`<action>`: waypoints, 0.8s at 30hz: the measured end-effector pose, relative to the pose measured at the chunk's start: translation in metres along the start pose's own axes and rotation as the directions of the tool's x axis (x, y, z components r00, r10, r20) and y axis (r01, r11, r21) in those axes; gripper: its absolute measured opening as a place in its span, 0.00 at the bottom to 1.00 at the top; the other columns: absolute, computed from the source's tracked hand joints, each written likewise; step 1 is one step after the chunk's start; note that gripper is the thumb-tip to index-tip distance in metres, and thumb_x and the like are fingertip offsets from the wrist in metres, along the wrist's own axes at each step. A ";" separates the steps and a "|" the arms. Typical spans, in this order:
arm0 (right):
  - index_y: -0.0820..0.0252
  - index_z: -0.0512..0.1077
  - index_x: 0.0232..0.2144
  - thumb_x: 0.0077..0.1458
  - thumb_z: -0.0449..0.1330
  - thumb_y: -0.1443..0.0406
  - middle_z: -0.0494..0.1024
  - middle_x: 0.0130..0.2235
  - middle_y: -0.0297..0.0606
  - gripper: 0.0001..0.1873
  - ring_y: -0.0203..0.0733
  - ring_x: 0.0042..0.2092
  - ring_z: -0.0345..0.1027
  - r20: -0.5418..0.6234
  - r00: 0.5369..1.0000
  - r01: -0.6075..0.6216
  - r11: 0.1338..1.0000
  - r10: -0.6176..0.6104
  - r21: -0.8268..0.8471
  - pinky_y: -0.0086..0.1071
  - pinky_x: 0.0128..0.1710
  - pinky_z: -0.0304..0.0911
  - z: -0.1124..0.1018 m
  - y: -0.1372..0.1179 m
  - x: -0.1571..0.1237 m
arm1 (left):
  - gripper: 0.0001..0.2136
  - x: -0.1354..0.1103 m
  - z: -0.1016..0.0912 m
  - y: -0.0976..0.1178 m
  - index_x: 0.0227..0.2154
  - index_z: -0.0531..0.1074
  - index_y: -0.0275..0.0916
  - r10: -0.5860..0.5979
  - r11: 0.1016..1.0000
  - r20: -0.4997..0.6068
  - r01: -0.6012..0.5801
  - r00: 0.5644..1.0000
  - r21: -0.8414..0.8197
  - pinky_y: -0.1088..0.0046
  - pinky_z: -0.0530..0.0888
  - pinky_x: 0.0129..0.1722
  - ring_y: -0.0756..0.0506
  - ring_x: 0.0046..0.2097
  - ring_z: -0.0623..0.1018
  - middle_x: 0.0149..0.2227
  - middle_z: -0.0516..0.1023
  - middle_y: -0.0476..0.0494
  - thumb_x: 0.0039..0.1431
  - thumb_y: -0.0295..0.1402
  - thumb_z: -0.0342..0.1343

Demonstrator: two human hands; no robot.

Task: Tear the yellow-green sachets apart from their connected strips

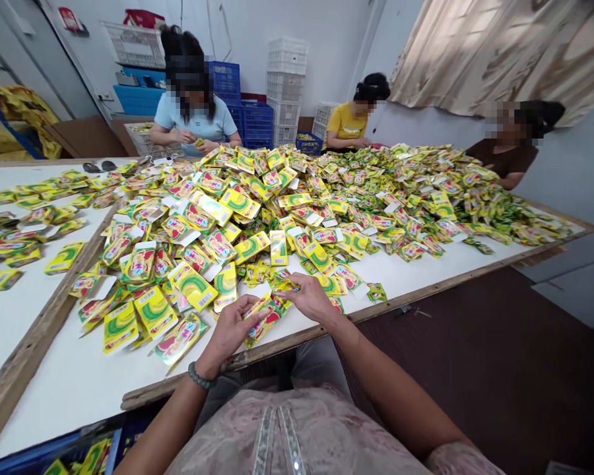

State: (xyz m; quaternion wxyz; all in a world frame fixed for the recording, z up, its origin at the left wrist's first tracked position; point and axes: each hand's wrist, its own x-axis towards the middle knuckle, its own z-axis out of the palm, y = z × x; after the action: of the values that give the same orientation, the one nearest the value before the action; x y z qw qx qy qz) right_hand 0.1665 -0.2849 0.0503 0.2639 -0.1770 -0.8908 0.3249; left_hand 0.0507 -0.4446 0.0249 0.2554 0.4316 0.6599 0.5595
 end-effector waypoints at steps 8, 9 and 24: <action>0.64 0.72 0.24 0.46 0.60 0.56 0.72 0.25 0.31 0.14 0.35 0.29 0.61 0.237 0.970 -0.126 0.955 0.062 0.268 0.27 0.28 0.56 0.012 0.001 -0.013 | 0.14 -0.007 0.000 -0.018 0.31 0.71 0.35 -0.216 0.881 0.039 0.212 0.976 -0.422 0.77 0.69 0.30 0.50 0.28 0.74 0.27 0.77 0.48 0.44 0.38 0.64; 0.64 0.72 0.26 0.46 0.61 0.56 0.73 0.26 0.32 0.15 0.36 0.30 0.63 0.262 0.963 -0.150 0.937 0.066 0.316 0.27 0.30 0.58 0.012 0.002 -0.015 | 0.14 -0.009 0.000 -0.019 0.31 0.71 0.35 -0.208 0.882 0.040 0.205 0.977 -0.425 0.77 0.69 0.30 0.51 0.28 0.74 0.26 0.77 0.49 0.44 0.39 0.63; 0.63 0.75 0.37 0.50 0.58 0.57 0.77 0.32 0.37 0.16 0.40 0.34 0.68 0.396 0.916 -0.099 0.927 -0.056 0.361 0.31 0.35 0.62 -0.002 -0.008 -0.022 | 0.17 -0.016 0.001 -0.008 0.39 0.73 0.37 -0.057 0.985 0.040 0.063 0.998 -0.163 0.74 0.71 0.35 0.46 0.35 0.76 0.35 0.79 0.45 0.46 0.39 0.61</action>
State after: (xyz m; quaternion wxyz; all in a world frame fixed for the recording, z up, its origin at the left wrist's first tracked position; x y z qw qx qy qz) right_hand 0.1841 -0.3008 0.0493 0.1016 -0.0633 -0.8454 0.5206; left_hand 0.0571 -0.4583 0.0147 0.3182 0.3988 0.6199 0.5962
